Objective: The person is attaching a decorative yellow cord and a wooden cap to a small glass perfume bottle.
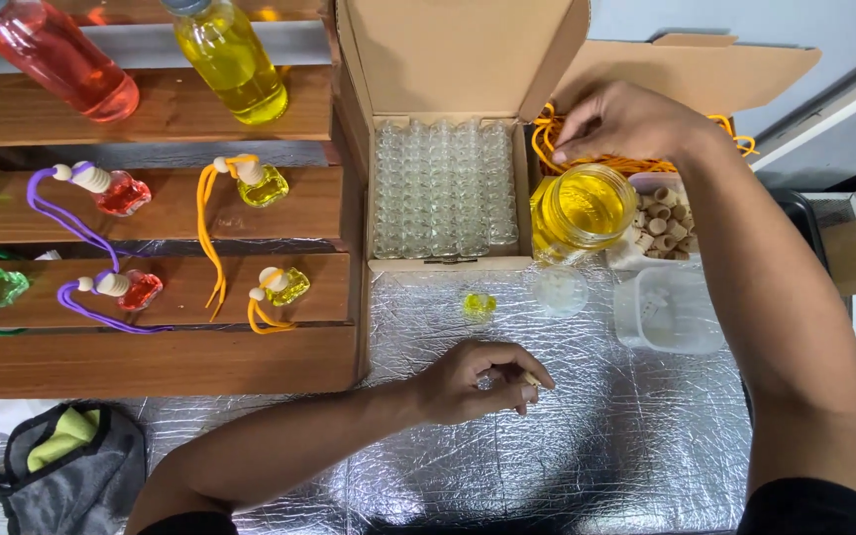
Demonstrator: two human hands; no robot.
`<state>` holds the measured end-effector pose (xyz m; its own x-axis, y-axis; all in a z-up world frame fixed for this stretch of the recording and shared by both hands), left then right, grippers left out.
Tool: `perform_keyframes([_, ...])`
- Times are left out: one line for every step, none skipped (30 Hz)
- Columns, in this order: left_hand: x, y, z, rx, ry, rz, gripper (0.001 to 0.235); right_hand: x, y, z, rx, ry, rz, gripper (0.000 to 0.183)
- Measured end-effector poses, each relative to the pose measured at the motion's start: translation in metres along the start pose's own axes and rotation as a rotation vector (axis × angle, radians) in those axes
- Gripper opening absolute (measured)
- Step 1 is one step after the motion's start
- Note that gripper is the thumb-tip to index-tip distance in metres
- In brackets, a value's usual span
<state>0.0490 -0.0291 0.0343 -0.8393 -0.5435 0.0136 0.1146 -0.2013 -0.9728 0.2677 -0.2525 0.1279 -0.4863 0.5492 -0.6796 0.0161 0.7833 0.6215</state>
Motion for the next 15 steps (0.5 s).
perform_keyframes([0.000, -0.001, -0.002, 0.002, 0.003, 0.002, 0.020, -0.005, -0.004, -0.003, 0.000, -0.004, 0.000, 0.015])
perform_keyframes([0.000, -0.001, -0.003, -0.020, 0.006, 0.016, 0.021, -0.011, -0.004, -0.007, -0.098, -0.021, 0.043, 0.014])
perform_keyframes([0.000, -0.001, -0.002, -0.037, 0.014, 0.030, 0.022, -0.020, -0.006, -0.014, -0.193, -0.043, 0.083, 0.014])
perform_keyframes([0.002, -0.001, -0.001, -0.031, 0.023, 0.032, 0.022, -0.025, -0.006, -0.022, -0.190, -0.053, 0.081, 0.014])
perform_keyframes([0.002, -0.002, 0.000, -0.027, 0.015, 0.012, 0.021, -0.033, -0.009, -0.029, -0.115, -0.152, 0.065, 0.011])
perform_keyframes([0.002, -0.003, 0.001, -0.023, 0.007, -0.008, 0.020, -0.040, -0.011, -0.037, -0.040, -0.249, 0.050, 0.010])
perform_keyframes([0.002, -0.002, 0.001, -0.017, 0.014, -0.003, 0.020, -0.044, -0.014, -0.048, -0.042, -0.259, 0.048, 0.010])
perform_keyframes([0.002, -0.002, 0.001, -0.021, 0.012, 0.001, 0.021, -0.050, -0.018, -0.060, -0.019, -0.369, -0.038, 0.010])
perform_keyframes([0.004, -0.001, 0.001, -0.026, 0.006, 0.002, 0.022, -0.057, -0.022, -0.072, 0.005, -0.474, -0.125, 0.013])
perform_keyframes([0.008, 0.000, 0.000, -0.021, 0.009, 0.004, 0.022, -0.052, -0.015, -0.092, 0.004, -0.480, -0.127, 0.013])
perform_keyframes([0.007, -0.001, -0.002, 0.003, -0.055, 0.080, 0.020, -0.050, -0.009, -0.113, 0.020, -0.565, -0.155, 0.014])
perform_keyframes([0.006, -0.002, -0.003, 0.028, -0.120, 0.155, 0.018, -0.047, -0.003, -0.135, 0.036, -0.649, -0.183, 0.017])
perform_keyframes([0.007, 0.001, -0.003, 0.034, -0.110, 0.162, 0.018, -0.039, -0.006, -0.150, 0.037, -0.663, -0.181, 0.017])
perform_keyframes([0.006, 0.004, -0.002, 0.066, -0.134, 0.199, 0.019, -0.030, -0.012, -0.164, 0.045, -0.679, -0.078, 0.015])
perform_keyframes([0.011, 0.009, -0.006, 0.091, -0.166, 0.224, 0.020, -0.018, -0.019, -0.178, 0.058, -0.680, 0.022, 0.013])
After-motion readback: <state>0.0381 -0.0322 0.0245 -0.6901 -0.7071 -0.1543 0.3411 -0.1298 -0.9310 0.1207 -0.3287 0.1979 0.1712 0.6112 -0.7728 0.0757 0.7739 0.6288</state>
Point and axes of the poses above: each hand's wrist, its own z-axis towards the middle knuckle, its own x-axis out of the palm, y = z × x, the point moved 4 cm from there along z, towards the middle knuckle, and after that the axes turned 4 degrees about z, right-handed, at the moved point
